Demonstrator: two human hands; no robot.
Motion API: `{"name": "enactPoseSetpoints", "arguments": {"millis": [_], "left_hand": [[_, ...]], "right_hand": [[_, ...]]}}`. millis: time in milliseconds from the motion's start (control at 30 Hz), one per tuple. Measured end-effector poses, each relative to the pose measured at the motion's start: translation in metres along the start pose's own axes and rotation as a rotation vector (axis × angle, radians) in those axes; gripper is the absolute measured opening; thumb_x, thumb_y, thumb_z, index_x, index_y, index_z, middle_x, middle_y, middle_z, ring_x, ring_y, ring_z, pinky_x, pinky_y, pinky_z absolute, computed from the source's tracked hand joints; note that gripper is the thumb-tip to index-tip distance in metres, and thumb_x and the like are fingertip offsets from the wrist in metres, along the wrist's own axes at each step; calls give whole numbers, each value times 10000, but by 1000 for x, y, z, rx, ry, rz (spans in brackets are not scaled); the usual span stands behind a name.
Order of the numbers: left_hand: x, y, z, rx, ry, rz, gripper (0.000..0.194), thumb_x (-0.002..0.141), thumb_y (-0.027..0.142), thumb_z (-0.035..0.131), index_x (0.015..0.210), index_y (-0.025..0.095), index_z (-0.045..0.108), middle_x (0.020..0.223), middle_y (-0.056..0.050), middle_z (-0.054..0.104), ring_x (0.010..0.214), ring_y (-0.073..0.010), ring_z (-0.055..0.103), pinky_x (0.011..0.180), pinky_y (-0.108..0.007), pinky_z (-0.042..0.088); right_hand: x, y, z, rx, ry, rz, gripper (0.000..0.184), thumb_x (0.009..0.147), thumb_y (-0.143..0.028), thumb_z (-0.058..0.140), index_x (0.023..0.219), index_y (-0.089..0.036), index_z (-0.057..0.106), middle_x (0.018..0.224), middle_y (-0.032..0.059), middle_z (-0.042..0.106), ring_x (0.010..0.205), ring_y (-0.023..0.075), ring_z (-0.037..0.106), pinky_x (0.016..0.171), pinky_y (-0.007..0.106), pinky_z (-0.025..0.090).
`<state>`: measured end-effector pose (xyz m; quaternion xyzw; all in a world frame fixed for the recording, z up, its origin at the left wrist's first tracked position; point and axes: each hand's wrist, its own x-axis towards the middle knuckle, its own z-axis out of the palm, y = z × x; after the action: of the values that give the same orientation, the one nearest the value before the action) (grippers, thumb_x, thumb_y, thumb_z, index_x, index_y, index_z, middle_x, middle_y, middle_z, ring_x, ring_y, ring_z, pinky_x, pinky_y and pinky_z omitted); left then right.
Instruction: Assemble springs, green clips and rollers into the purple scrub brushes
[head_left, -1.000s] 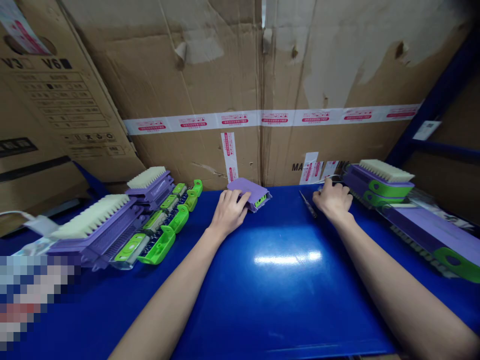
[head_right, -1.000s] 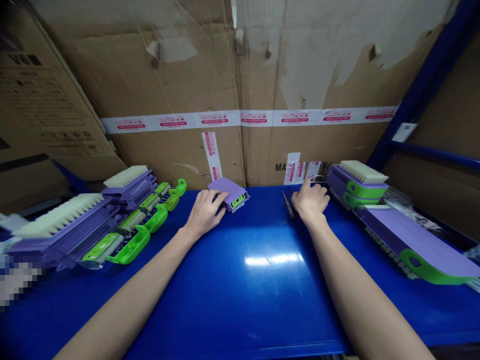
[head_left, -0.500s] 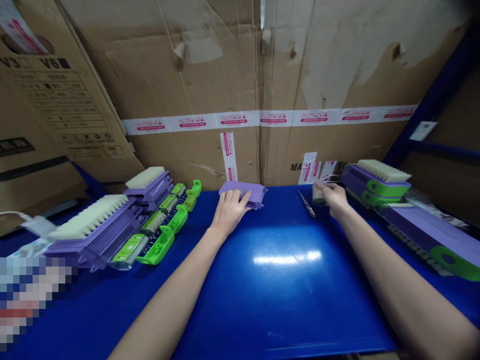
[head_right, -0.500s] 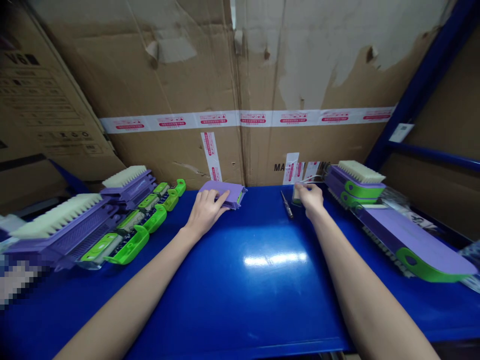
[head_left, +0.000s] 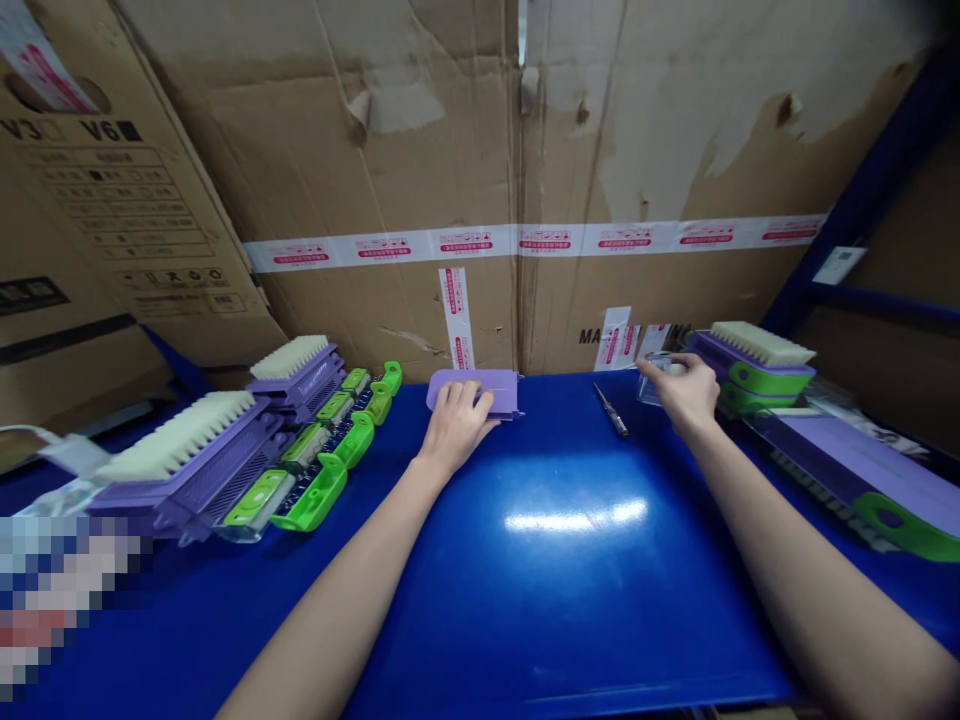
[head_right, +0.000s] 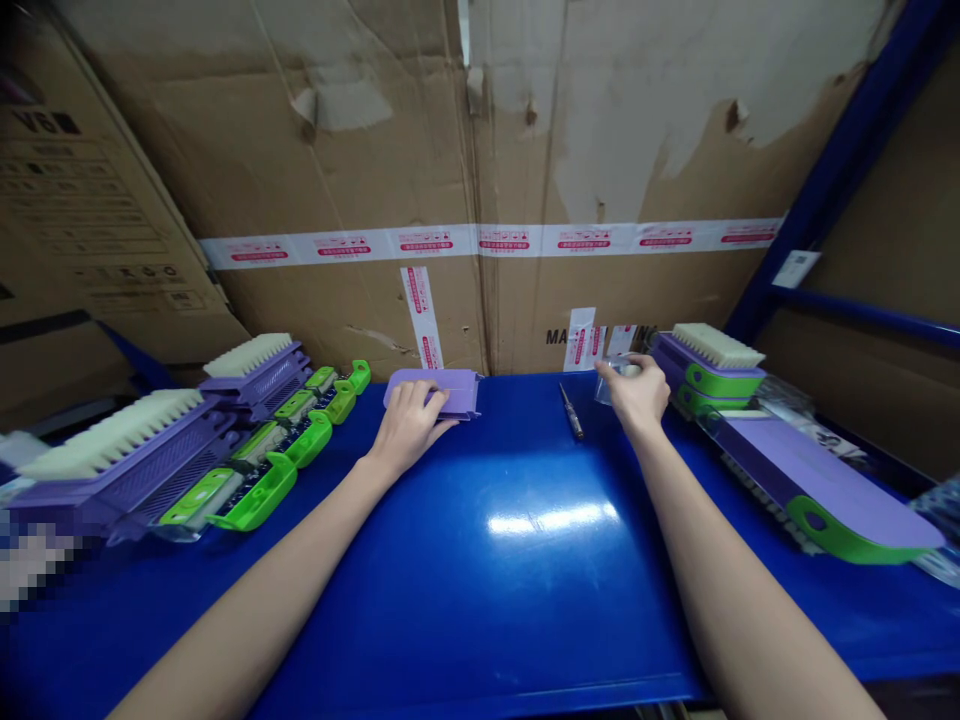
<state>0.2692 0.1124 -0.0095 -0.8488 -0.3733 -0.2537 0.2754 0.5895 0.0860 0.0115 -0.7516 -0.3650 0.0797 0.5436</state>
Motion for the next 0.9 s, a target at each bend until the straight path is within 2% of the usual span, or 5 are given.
{"name": "enactPoseSetpoints", "arguments": {"millis": [133,367,633,767,900], "left_hand": [[0,0,4,-28,61,25,305,789,360,658,1005,159,582,1186,-178,564,1130,-322,521,941,-491,412],[0,0,5,-70,4,10,344,776,341,676,1019,126,562,1155,-187,593,1066,-313,559,901,-448,422],[4,2,-3,-40,-50,-5,489,788,363,661,1201,145,517,1032,-140,592,955,-294,550,804,-414,418],[6,2,-4,-30,-75,15,537,791,353,660,1261,149,501,1029,-139,582,941,-289,542,792,-405,415],[5,1,-8,-21,-81,43,515,772,366,680,1221,156,539,1006,-131,586,927,-283,550,769,-397,428]], "right_hand": [[-11,-5,-4,-630,-18,-230,500,724,-488,636,1151,-227,616,1083,137,569,872,287,614,701,379,463],[-19,-9,8,-996,-196,-362,441,806,-398,558,1200,-203,583,1138,159,523,845,303,647,629,359,466],[-38,-26,12,-590,91,-519,469,913,-419,316,1235,-188,567,1106,157,549,843,276,618,719,387,460],[-58,-29,37,-217,-117,-542,449,886,-283,284,1233,-161,542,1071,134,591,933,241,581,828,370,463],[-76,-23,69,83,-315,-452,439,873,-375,343,1213,-168,527,973,94,600,826,212,586,754,370,497]]}}
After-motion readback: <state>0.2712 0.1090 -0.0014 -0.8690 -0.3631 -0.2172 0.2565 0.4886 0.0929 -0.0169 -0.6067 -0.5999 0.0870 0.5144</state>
